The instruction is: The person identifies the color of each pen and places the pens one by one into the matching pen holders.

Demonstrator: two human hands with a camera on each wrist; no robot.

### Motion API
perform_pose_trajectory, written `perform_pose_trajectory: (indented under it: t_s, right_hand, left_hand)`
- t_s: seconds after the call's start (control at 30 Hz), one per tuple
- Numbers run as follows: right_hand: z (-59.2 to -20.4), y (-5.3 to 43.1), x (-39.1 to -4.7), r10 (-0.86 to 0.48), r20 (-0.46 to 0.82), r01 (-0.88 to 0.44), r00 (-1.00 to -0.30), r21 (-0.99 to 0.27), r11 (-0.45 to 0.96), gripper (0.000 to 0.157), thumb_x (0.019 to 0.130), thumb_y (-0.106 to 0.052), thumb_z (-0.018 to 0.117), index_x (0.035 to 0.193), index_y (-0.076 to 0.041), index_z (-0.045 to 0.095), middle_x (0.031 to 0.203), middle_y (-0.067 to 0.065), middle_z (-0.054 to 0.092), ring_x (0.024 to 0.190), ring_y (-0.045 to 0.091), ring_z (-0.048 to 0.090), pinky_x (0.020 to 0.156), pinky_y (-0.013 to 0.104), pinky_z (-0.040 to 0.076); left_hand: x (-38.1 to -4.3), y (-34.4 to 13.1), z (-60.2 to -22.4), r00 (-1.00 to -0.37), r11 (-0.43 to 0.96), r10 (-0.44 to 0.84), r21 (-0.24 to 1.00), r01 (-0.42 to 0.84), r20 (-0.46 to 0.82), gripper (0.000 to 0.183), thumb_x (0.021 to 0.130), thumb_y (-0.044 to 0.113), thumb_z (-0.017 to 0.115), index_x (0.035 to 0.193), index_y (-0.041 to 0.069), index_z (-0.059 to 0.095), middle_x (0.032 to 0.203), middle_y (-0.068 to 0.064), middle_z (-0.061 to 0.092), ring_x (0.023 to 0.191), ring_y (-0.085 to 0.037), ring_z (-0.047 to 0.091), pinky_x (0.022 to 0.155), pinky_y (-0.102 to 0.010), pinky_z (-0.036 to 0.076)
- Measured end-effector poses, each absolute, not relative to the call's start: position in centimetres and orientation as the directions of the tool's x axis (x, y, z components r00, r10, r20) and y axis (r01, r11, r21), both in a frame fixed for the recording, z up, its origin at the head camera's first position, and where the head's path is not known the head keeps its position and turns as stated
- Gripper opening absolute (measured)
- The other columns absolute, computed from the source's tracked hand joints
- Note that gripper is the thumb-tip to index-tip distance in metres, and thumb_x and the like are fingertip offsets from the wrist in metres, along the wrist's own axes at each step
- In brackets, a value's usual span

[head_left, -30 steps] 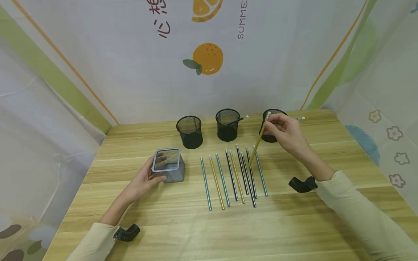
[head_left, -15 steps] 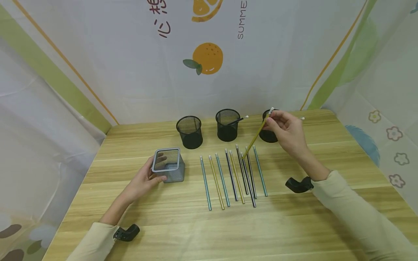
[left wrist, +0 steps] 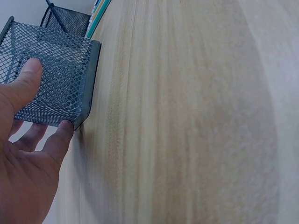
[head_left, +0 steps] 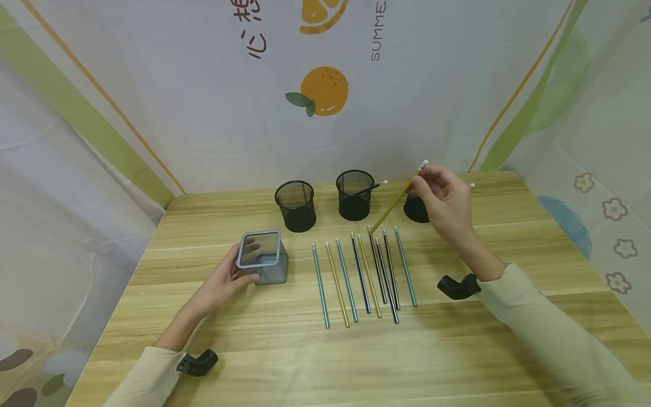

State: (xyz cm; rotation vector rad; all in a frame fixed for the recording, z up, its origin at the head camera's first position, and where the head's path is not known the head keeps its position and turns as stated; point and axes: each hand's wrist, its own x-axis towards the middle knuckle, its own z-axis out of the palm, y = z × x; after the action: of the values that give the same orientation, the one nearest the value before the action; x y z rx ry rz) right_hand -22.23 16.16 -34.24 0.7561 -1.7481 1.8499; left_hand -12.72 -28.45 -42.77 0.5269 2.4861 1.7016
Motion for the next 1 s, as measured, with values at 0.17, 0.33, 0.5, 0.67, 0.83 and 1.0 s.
perform_pose_trajectory:
  t_s: [0.17,0.33,0.5,0.67,0.83,1.0]
  right_hand:
    - [-33.8,15.5,-22.2,-0.03,0.709,-0.706,-0.704,-0.705,-0.067,0.013,0.096,0.013,0.06,0.104,0.022,0.057,0.096,0.024,0.062,0.083,0.021,0.068,0.077,0.03,0.06]
    - [-33.5,14.8,-22.3,-0.041,0.739,-0.735,-0.673,-0.674,-0.074,0.01,0.095,0.016,0.059,0.104,0.021,0.057,0.096,0.024,0.063,0.085,0.021,0.068,0.078,0.031,0.06]
    - [-33.2,14.0,-22.2,-0.046,0.748,-0.744,-0.663,-0.664,-0.07,0.01,0.096,0.015,0.06,0.105,0.018,0.059,0.098,0.021,0.062,0.086,0.022,0.067,0.08,0.032,0.06]
    - [-33.1,13.4,-22.2,-0.049,0.75,-0.745,-0.66,-0.662,-0.082,0.011,0.095,0.017,0.059,0.106,0.02,0.056,0.098,0.019,0.062,0.086,0.023,0.066,0.08,0.031,0.06]
    - [-33.0,12.6,-22.1,-0.053,0.747,-0.742,-0.663,-0.664,-0.088,0.012,0.095,0.017,0.058,0.106,0.021,0.055,0.098,0.022,0.061,0.085,0.023,0.065,0.081,0.032,0.06]
    - [-32.9,11.8,-22.1,-0.054,0.732,-0.727,-0.679,-0.681,-0.09,0.011,0.096,0.015,0.058,0.107,0.019,0.055,0.101,0.018,0.06,0.089,0.024,0.065,0.083,0.034,0.06]
  left_hand:
    - [-12.7,-28.5,-42.8,-0.939,0.322,0.323,0.918,0.23,0.122,0.078,0.093,-0.01,0.067,0.157,-0.003,0.023,0.154,-0.029,0.035,0.137,-0.048,0.039,0.108,-0.046,0.043]
    - [-12.7,-28.5,-42.8,-0.938,0.319,0.325,0.919,0.232,0.124,0.078,0.093,-0.01,0.067,0.157,-0.003,0.023,0.154,-0.028,0.035,0.137,-0.048,0.039,0.108,-0.045,0.043]
    - [-12.7,-28.5,-42.8,-0.936,0.303,0.329,0.925,0.229,0.124,0.079,0.093,-0.012,0.066,0.157,-0.003,0.022,0.154,-0.029,0.034,0.137,-0.048,0.039,0.107,-0.043,0.045]
    - [-12.7,-28.5,-42.8,-0.936,0.305,0.329,0.925,0.228,0.122,0.079,0.093,-0.013,0.066,0.157,-0.003,0.022,0.154,-0.029,0.034,0.137,-0.048,0.039,0.106,-0.043,0.046]
    - [-12.8,-28.5,-42.8,-0.937,0.312,0.327,0.921,0.232,0.125,0.078,0.092,-0.012,0.066,0.156,-0.004,0.023,0.154,-0.03,0.034,0.138,-0.048,0.038,0.107,-0.046,0.044]
    - [-12.8,-28.5,-42.9,-0.937,0.308,0.327,0.923,0.229,0.123,0.078,0.093,-0.012,0.066,0.156,-0.004,0.023,0.154,-0.03,0.034,0.138,-0.048,0.038,0.107,-0.045,0.044]
